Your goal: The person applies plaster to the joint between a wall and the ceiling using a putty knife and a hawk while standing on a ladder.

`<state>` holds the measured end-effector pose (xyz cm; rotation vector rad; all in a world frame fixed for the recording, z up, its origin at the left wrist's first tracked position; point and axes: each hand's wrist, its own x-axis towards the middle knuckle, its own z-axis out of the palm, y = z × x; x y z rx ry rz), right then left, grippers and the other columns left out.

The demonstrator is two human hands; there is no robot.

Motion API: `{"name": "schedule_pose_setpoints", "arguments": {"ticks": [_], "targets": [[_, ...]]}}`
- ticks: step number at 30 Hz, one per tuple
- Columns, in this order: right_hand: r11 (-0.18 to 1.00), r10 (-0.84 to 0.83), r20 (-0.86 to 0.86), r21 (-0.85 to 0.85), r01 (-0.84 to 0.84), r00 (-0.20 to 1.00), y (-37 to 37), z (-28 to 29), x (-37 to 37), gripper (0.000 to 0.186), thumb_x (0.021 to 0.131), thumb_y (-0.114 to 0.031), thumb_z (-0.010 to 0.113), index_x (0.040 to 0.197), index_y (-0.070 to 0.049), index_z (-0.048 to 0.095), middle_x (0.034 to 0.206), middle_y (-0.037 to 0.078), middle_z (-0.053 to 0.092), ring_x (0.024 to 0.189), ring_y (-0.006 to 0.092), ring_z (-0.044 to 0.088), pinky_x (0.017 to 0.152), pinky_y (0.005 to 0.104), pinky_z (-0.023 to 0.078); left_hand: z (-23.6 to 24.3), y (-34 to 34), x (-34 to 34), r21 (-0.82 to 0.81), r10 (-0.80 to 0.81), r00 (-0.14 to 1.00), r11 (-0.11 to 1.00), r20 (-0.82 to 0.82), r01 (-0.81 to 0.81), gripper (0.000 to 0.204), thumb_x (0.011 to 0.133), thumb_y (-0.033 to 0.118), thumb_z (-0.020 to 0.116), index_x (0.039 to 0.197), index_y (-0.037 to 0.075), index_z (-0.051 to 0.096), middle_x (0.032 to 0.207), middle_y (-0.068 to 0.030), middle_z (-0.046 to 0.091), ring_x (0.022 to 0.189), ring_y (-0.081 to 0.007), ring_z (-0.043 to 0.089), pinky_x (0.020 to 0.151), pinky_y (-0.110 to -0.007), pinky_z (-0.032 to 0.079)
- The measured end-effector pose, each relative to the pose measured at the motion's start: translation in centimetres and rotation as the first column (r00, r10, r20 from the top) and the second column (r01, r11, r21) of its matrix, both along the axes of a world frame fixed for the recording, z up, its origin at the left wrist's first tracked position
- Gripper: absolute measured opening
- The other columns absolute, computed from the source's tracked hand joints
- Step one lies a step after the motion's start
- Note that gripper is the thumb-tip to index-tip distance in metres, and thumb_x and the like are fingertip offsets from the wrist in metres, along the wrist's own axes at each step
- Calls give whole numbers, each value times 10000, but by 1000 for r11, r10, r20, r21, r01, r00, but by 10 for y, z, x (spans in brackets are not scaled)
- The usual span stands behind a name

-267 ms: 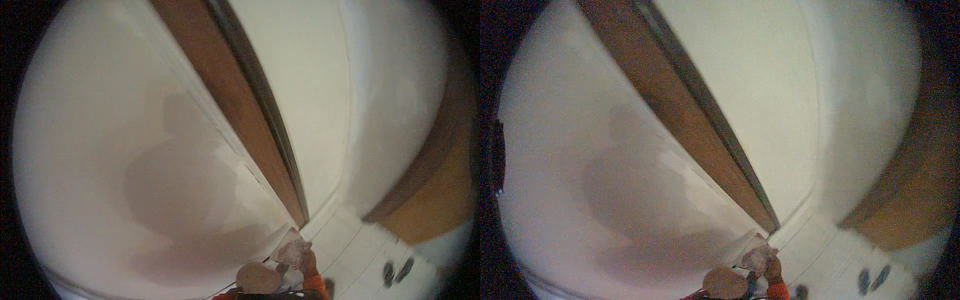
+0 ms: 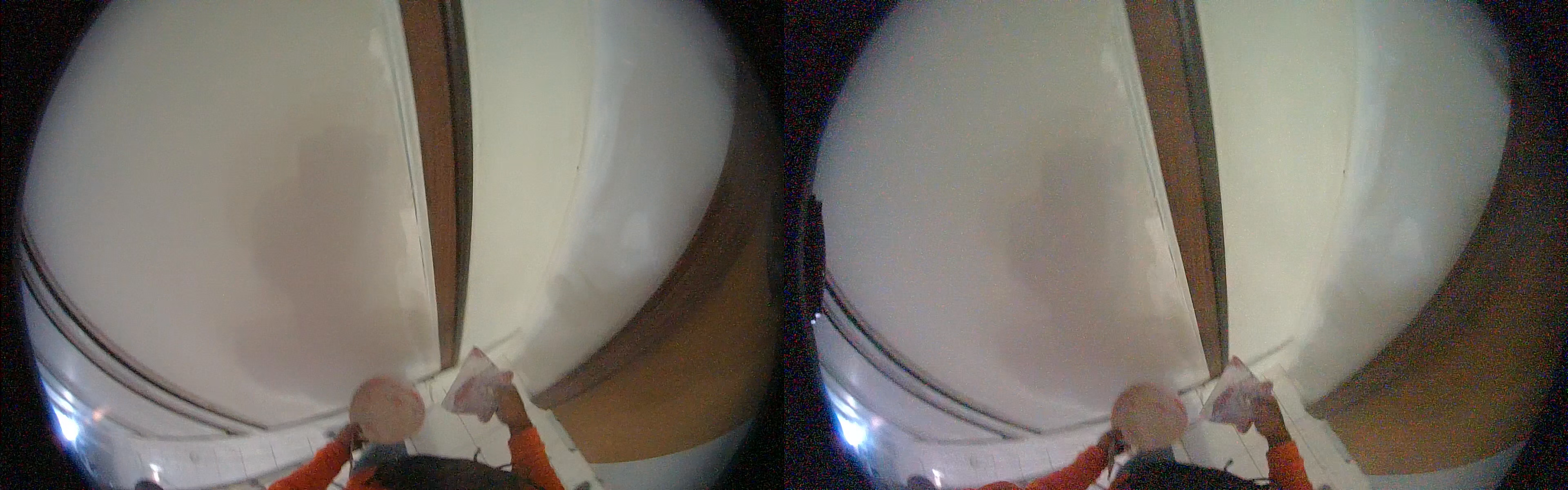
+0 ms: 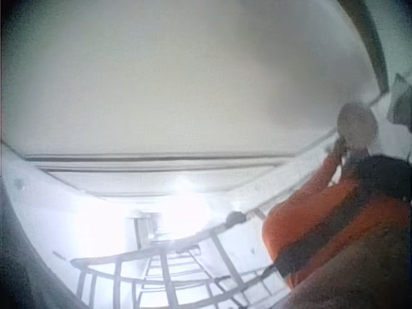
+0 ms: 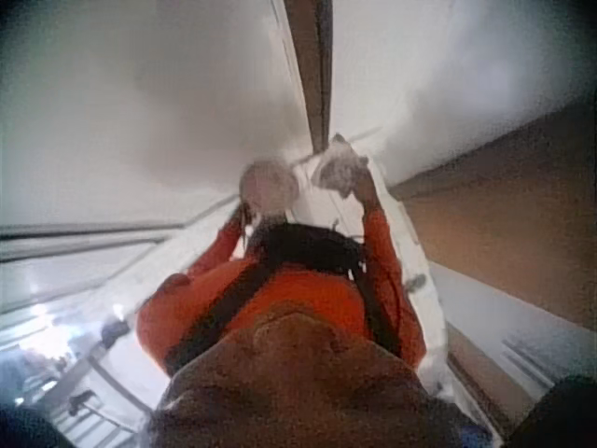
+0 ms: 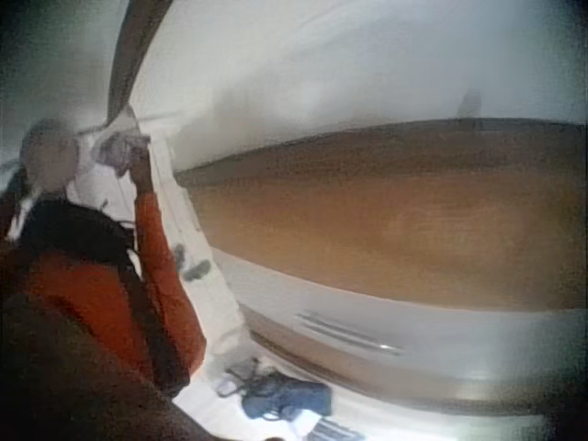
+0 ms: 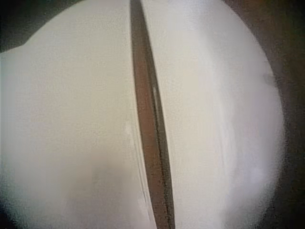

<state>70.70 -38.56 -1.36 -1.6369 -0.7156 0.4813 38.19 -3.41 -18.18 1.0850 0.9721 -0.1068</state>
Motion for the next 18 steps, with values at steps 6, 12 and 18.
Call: {"name": "schedule_pose_setpoints", "arguments": {"ticks": [6,12,18], "targets": [[969,136,-164,-181,-166,977,-31,94,51,282,818,-152,585,1049,8,573,837,126,646,724,218,623,691,348,517,112,-88,104,-123,272,895,962,354,-243,246,753,193,546,943,38,565,686,-23,553,487,-113,491,400,-235,373],[746,590,387,-596,-296,708,61,215,7,335,804,-127,534,1129,-76,594,913,209,651,803,368,632,774,442,504,253,-97,97,38,222,703,942,675,-335,474,681,123,507,1129,-17,445,935,-116,577,667,-189,601,530,-276,519],[673,691,620,-739,-19,371,121,264,-32,445,753,-3,493,1162,-131,614,1000,133,644,960,297,591,791,427,501,304,-101,80,290,43,781,914,623,-282,476,730,117,512,1159,-56,400,1016,-163,545,770,-239,618,634,-345,561]]}}
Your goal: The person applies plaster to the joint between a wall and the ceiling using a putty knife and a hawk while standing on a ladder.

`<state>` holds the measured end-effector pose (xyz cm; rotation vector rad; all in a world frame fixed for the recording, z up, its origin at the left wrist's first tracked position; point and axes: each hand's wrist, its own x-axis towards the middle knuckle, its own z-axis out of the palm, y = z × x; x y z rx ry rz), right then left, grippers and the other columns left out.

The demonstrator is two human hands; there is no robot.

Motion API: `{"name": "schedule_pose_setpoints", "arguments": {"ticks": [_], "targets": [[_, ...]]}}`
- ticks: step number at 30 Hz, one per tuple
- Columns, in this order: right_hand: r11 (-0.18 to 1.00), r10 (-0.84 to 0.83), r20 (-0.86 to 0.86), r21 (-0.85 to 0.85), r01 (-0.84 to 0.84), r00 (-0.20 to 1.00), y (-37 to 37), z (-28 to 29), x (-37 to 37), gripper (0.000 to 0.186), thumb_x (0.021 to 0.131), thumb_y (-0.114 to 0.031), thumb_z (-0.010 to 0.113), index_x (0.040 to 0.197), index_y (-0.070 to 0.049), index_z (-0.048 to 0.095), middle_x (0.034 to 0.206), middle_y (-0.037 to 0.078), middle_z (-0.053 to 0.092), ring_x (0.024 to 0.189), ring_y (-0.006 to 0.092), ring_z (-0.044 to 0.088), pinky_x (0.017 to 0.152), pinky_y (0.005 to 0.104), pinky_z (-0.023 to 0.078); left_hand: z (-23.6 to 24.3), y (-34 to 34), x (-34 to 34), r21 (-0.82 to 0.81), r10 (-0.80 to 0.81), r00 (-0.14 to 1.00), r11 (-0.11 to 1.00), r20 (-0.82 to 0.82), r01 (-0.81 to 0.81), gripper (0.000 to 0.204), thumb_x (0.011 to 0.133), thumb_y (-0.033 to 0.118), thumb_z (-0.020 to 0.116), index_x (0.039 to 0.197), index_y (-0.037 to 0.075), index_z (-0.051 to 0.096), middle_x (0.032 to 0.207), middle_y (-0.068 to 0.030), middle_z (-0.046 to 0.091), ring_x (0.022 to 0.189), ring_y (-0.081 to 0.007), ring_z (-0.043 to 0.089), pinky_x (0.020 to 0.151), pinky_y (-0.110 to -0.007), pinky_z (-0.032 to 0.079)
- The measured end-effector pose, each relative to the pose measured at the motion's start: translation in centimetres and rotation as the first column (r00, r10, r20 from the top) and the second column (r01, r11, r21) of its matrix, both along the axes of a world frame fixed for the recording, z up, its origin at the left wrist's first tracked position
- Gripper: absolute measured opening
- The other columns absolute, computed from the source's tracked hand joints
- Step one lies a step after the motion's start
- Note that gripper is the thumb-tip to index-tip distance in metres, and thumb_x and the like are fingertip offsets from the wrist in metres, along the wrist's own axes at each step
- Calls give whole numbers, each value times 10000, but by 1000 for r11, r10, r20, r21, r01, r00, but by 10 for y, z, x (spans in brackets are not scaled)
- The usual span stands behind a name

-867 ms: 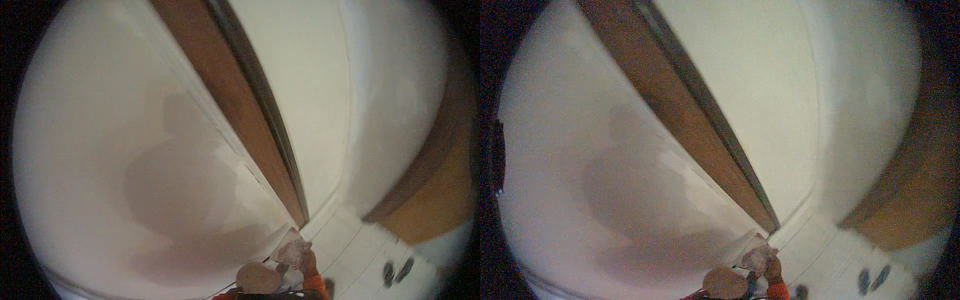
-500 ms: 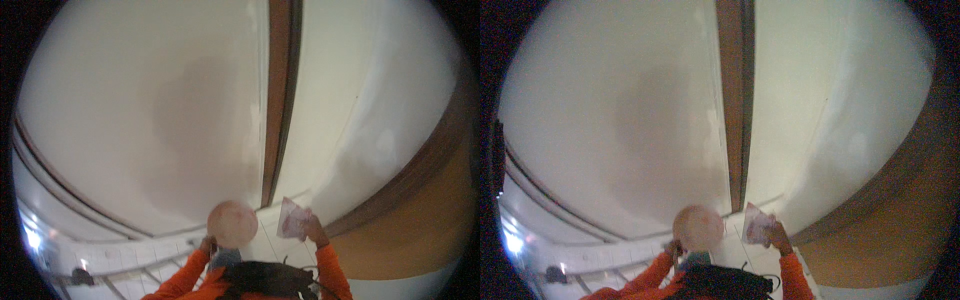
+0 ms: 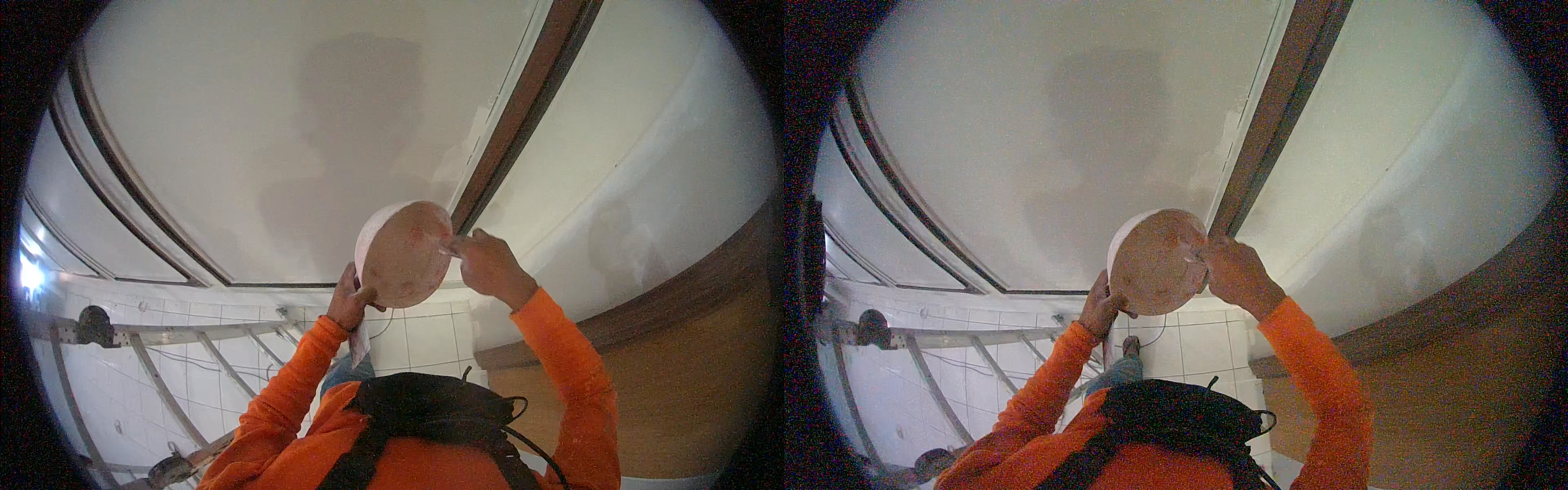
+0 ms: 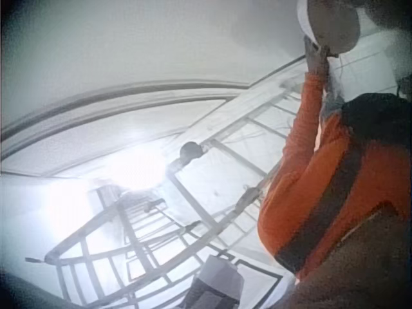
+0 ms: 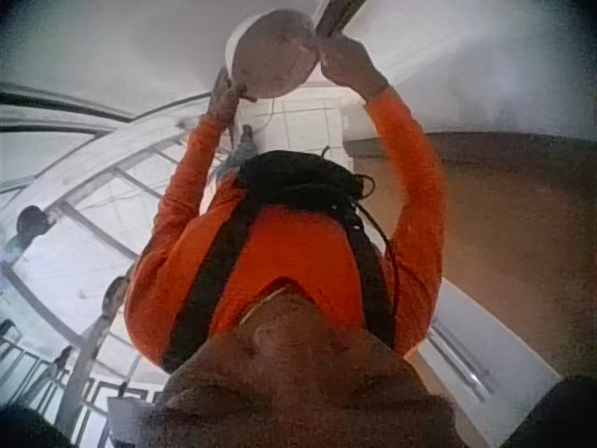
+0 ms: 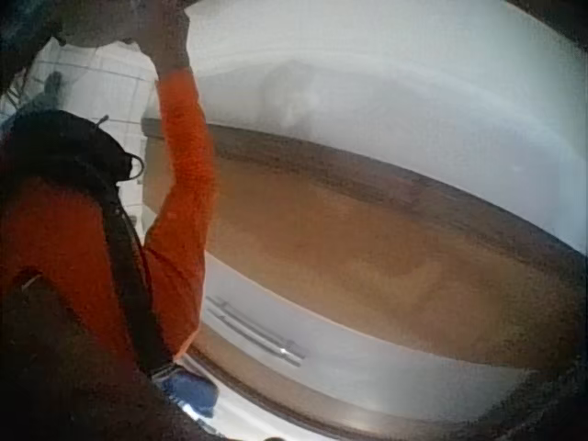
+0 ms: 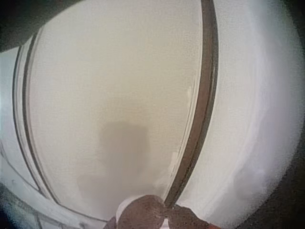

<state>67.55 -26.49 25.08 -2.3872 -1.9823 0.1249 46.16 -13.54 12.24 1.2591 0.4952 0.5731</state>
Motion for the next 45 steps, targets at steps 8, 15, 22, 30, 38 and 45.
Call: {"name": "schedule_pose_setpoints", "arguments": {"ticks": [8,15,22,30,38,45], "targets": [[995,-45,180,90,29,983,58,-63,-40,292,711,-101,619,989,-164,685,909,140,643,824,329,630,702,443,533,-15,24,-13,185,105,992,976,71,-116,427,754,135,534,1103,-73,400,1005,-196,557,787,-222,620,610,-332,568],[990,90,108,97,-101,990,48,-45,-34,197,819,-239,555,944,-108,634,767,145,651,694,345,654,588,444,535,-6,26,-22,207,220,971,949,97,-236,435,754,117,562,1120,-36,385,1004,-234,592,813,-254,656,601,-344,576],[991,-80,223,-85,101,972,73,-35,-33,235,768,-131,534,944,-68,677,795,158,654,820,312,628,685,440,505,-16,19,-20,248,172,970,946,171,-211,389,787,127,538,1102,-45,390,975,-207,588,775,-224,640,618,-325,576],[913,168,-170,-344,-218,971,93,-63,-17,286,761,-180,577,970,3,646,995,206,644,949,321,612,798,396,489,-16,8,-20,29,334,894,933,299,-358,311,848,189,516,1073,-3,419,868,-102,552,650,-135,556,527,-249,483],[949,65,-412,-257,-184,909,93,-68,-44,348,693,-126,628,1015,5,649,980,169,661,964,238,611,784,361,506,-35,20,-46,75,344,914,927,216,-367,302,877,236,523,1054,10,430,845,-76,532,642,-117,528,547,-255,466],[954,-293,-865,-239,179,407,38,-59,-4,347,709,-105,600,1032,20,631,878,134,662,831,214,634,757,357,506,-28,51,-55,272,395,886,849,244,-453,420,815,171,514,1184,-3,410,1019,-108,524,977,-176,503,874,-310,424]]}}
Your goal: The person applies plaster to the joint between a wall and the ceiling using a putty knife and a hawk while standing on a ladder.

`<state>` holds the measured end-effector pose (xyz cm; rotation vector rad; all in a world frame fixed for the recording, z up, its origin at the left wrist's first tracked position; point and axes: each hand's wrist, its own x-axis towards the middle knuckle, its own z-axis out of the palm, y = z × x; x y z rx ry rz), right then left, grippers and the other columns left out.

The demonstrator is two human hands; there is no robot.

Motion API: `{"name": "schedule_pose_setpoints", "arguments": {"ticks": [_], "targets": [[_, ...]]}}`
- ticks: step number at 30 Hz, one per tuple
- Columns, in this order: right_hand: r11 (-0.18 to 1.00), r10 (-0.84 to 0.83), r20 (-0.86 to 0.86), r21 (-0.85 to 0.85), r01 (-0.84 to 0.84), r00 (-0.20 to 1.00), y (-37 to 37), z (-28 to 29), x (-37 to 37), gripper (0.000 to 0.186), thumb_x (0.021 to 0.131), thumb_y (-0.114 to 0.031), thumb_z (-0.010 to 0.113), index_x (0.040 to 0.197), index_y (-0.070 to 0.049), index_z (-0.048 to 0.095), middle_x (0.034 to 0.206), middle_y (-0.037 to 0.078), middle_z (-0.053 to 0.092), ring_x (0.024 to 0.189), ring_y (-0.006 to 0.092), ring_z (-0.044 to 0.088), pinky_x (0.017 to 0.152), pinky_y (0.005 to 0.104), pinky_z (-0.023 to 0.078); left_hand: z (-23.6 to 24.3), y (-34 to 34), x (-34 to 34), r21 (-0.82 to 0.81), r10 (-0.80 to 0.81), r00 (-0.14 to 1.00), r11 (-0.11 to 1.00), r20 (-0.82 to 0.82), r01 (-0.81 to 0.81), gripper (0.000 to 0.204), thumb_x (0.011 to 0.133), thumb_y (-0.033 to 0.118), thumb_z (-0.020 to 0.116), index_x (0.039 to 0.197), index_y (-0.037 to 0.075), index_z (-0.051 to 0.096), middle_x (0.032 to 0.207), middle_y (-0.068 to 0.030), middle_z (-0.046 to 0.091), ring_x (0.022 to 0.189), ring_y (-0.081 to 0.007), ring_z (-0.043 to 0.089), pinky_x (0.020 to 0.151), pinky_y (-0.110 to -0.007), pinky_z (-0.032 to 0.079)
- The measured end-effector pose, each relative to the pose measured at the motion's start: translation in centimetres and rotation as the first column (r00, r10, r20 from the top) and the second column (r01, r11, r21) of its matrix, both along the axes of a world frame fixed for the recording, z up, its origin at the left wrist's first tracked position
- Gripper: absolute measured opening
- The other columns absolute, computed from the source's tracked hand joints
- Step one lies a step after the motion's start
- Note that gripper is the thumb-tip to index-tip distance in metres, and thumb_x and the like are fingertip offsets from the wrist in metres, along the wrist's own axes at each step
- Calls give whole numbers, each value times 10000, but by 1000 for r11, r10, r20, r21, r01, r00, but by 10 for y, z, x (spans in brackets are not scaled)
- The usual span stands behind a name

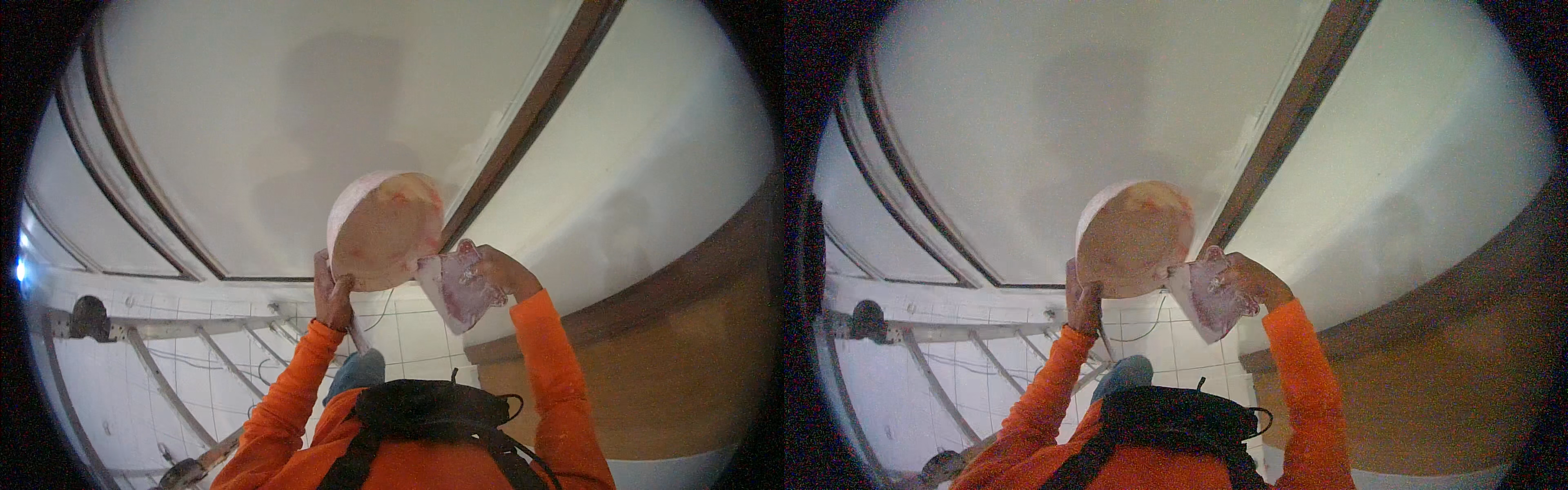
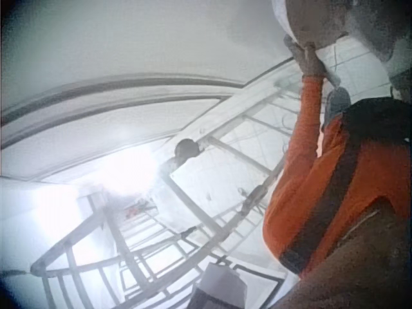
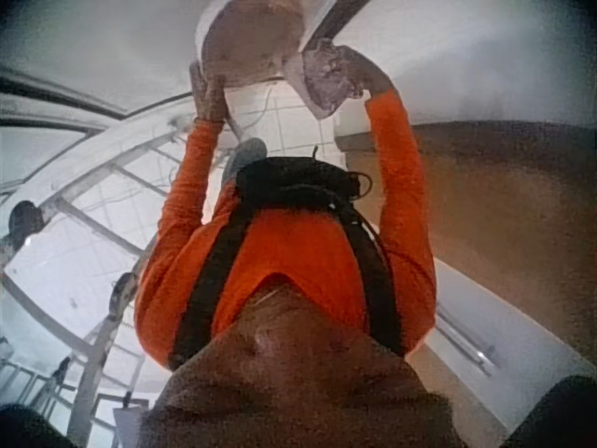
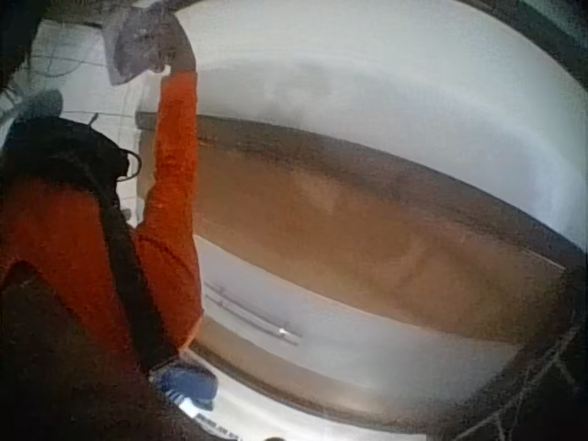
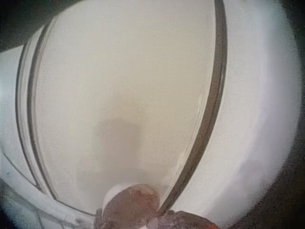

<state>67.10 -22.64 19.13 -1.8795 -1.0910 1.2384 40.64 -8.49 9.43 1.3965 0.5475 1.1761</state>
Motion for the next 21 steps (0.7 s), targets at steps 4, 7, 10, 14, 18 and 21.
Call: {"name": "schedule_pose_setpoints", "arguments": {"ticks": [4,7,10,14,18,21], "targets": [[994,7,459,-100,44,888,4,33,2,322,731,-107,550,1020,18,618,794,175,657,714,279,643,718,399,505,5,7,8,45,-60,997,997,-56,63,459,795,178,520,1192,-15,395,1084,-133,504,988,-193,505,865,-325,431],[993,81,728,0,-118,681,23,59,-19,301,735,-145,572,985,15,622,834,215,653,739,318,645,720,423,507,13,5,21,44,-127,992,991,14,127,450,804,208,523,1175,-21,407,1075,-129,484,994,-196,496,868,-330,427],[977,211,816,-159,-142,539,50,43,-35,219,717,-82,529,869,19,650,852,191,663,782,322,630,722,389,488,-6,5,26,65,-99,994,993,40,96,442,831,261,526,1153,-24,422,1055,-124,479,992,-192,487,872,-325,416],[917,336,648,-59,-394,684,74,17,-41,253,722,-103,554,928,12,647,915,189,663,863,325,629,762,407,486,-31,12,30,-26,-40,993,999,115,43,419,865,303,499,1114,-30,441,1035,-121,471,979,-189,469,860,-321,403],[853,521,562,-344,-392,642,97,2,-58,352,717,-129,589,1041,5,623,1060,198,626,979,309,590,839,398,463,-50,30,19,110,32,999,994,-28,-29,375,882,274,457,1109,-24,456,1026,-150,455,957,-237,485,843,-352,408],[856,511,445,-338,-390,735,107,6,-72,390,703,-142,616,1063,7,622,1139,194,600,1046,304,559,886,392,440,-53,32,13,205,18,991,979,-134,10,369,896,267,427,1165,17,467,1048,-198,450,950,-329,488,844,-392,411]]}}
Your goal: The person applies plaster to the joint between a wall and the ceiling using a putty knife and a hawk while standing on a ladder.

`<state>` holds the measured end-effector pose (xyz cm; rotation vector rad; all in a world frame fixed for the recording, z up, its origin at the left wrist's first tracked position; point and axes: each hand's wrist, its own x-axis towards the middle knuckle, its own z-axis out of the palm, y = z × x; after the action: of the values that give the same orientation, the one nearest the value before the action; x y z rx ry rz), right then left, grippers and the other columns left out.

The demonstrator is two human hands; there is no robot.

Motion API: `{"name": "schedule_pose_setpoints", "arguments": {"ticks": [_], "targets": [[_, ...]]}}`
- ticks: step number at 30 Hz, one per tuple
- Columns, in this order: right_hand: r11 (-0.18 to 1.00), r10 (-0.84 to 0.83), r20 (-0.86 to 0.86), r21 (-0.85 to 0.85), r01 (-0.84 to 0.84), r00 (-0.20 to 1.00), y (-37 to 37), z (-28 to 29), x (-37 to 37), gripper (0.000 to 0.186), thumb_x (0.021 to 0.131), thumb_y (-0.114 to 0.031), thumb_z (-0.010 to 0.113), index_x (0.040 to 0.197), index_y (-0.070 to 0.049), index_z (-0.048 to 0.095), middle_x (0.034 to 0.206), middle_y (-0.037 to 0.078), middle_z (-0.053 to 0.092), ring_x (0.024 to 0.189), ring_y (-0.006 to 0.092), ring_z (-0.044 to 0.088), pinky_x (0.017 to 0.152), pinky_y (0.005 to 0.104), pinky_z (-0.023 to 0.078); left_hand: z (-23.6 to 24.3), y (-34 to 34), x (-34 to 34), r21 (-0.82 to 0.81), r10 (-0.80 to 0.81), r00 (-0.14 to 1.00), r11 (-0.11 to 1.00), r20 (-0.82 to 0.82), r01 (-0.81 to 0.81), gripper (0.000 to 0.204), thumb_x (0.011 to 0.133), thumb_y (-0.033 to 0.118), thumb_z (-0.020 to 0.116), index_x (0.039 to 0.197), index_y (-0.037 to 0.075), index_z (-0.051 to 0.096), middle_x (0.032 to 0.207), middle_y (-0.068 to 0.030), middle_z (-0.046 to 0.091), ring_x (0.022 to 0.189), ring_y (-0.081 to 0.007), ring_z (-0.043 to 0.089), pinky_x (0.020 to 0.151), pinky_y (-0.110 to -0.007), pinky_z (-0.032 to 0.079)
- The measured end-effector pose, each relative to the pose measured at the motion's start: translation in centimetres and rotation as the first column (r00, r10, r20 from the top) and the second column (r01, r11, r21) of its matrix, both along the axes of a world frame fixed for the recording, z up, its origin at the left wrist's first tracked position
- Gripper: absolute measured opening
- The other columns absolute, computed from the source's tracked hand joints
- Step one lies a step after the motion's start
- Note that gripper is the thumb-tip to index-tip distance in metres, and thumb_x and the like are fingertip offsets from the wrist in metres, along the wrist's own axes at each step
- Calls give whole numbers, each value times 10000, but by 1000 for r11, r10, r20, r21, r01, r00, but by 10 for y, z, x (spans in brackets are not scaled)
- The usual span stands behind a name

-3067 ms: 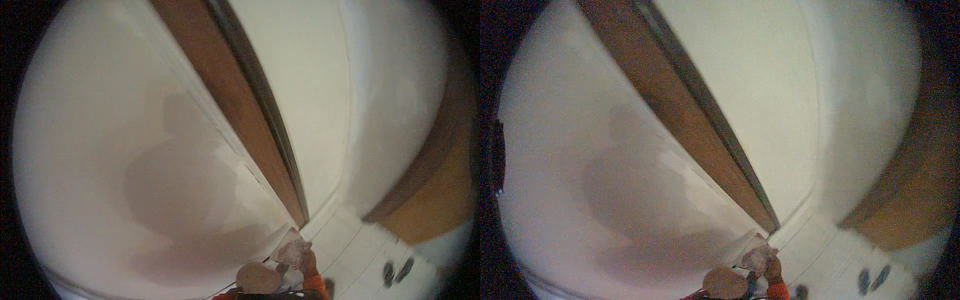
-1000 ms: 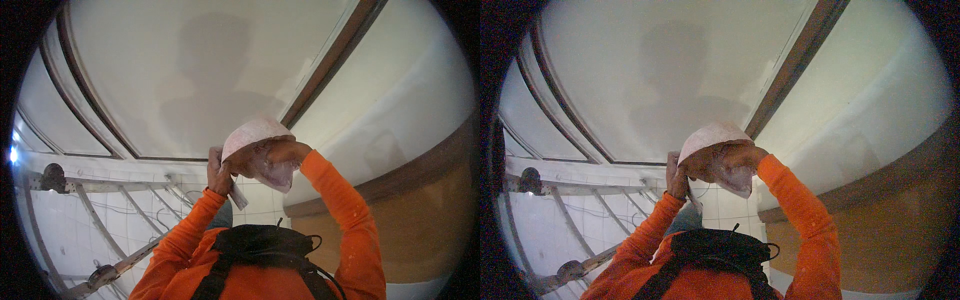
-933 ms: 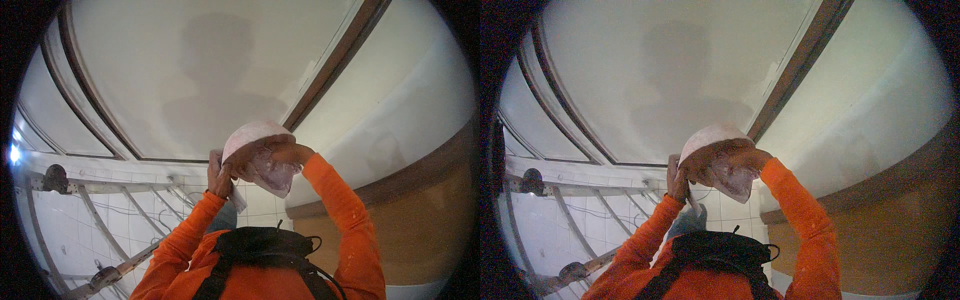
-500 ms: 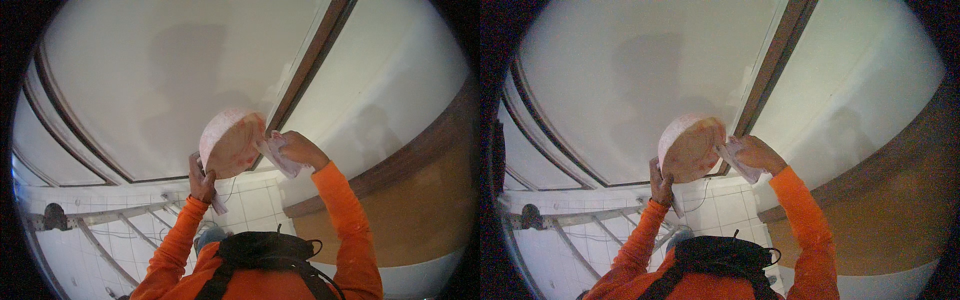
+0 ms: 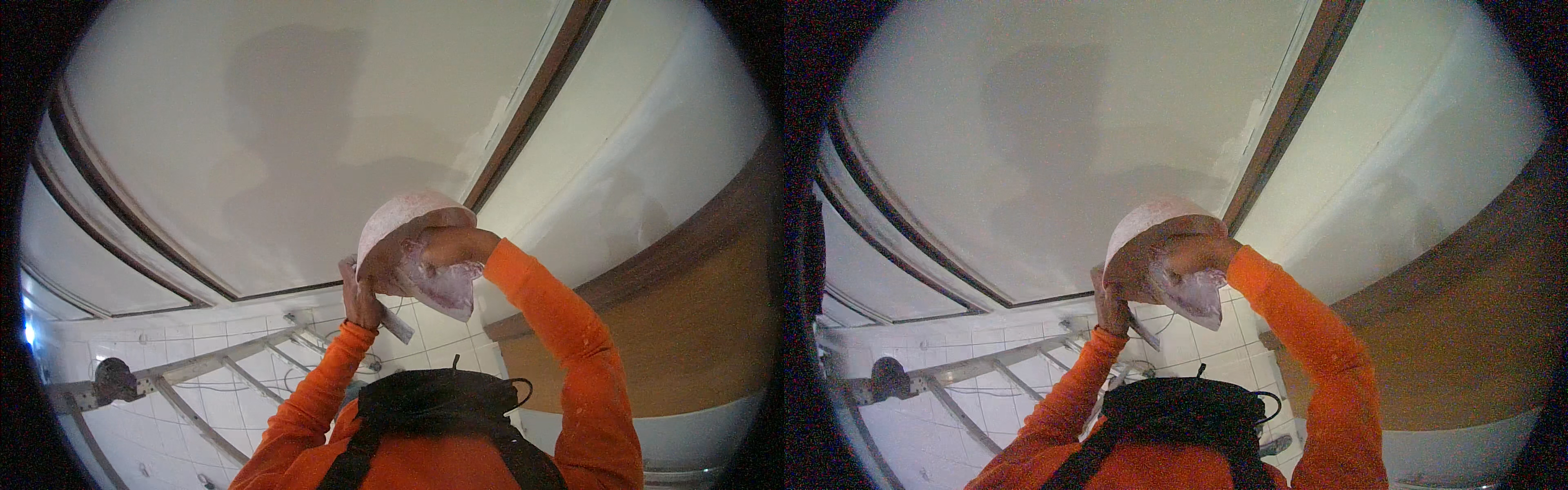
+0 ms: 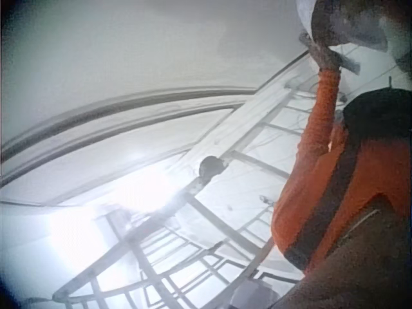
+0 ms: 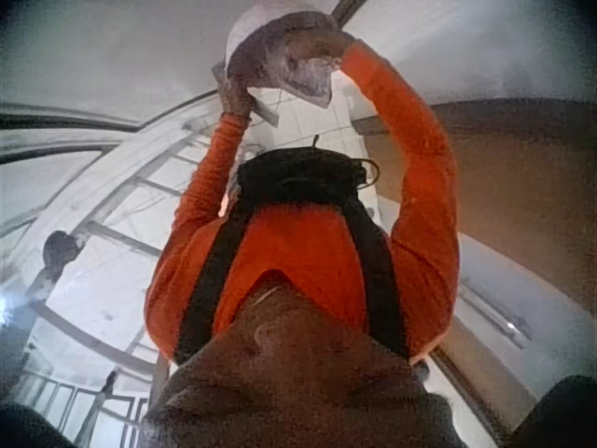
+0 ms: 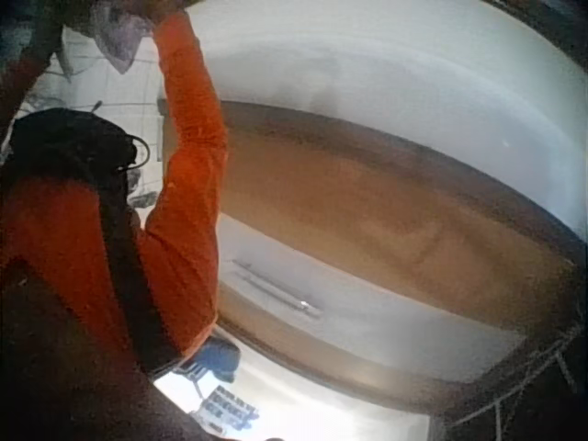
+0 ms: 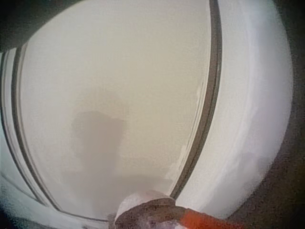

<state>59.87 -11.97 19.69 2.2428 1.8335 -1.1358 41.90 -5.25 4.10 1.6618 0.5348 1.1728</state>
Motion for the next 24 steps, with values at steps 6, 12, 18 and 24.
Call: {"name": "schedule_pose_setpoints", "arguments": {"ticks": [6,12,18,24], "targets": [[983,-148,-158,86,163,976,-5,-7,1,340,690,-179,678,961,25,656,1112,188,602,1038,298,558,897,377,432,12,8,-12,67,-2,993,998,-119,10,356,931,245,417,1217,38,464,1103,-224,454,997,-362,484,875,-413,408],[733,-510,-612,59,677,605,-47,-59,20,294,799,-226,629,973,10,630,788,92,649,757,200,631,728,306,495,-7,60,-31,-175,-30,995,983,93,46,376,949,288,447,1214,28,385,1143,-136,452,1050,-272,480,941,-386,400],[-254,-286,-876,460,851,389,-14,-138,20,201,856,-109,521,999,20,581,889,113,643,816,253,622,749,371,494,-34,93,-82,-545,-91,980,820,178,175,538,877,449,540,1192,60,345,1154,-149,425,1032,-325,535,594,-437,569],[-346,-640,-483,875,338,597,71,-102,3,614,785,67,408,1381,23,272,1374,250,341,1283,382,336,1038,426,318,-52,108,-126,-695,-85,996,714,26,80,650,817,522,582,1186,54,325,1178,-186,440,950,-360,576,538,-438,572]]}}
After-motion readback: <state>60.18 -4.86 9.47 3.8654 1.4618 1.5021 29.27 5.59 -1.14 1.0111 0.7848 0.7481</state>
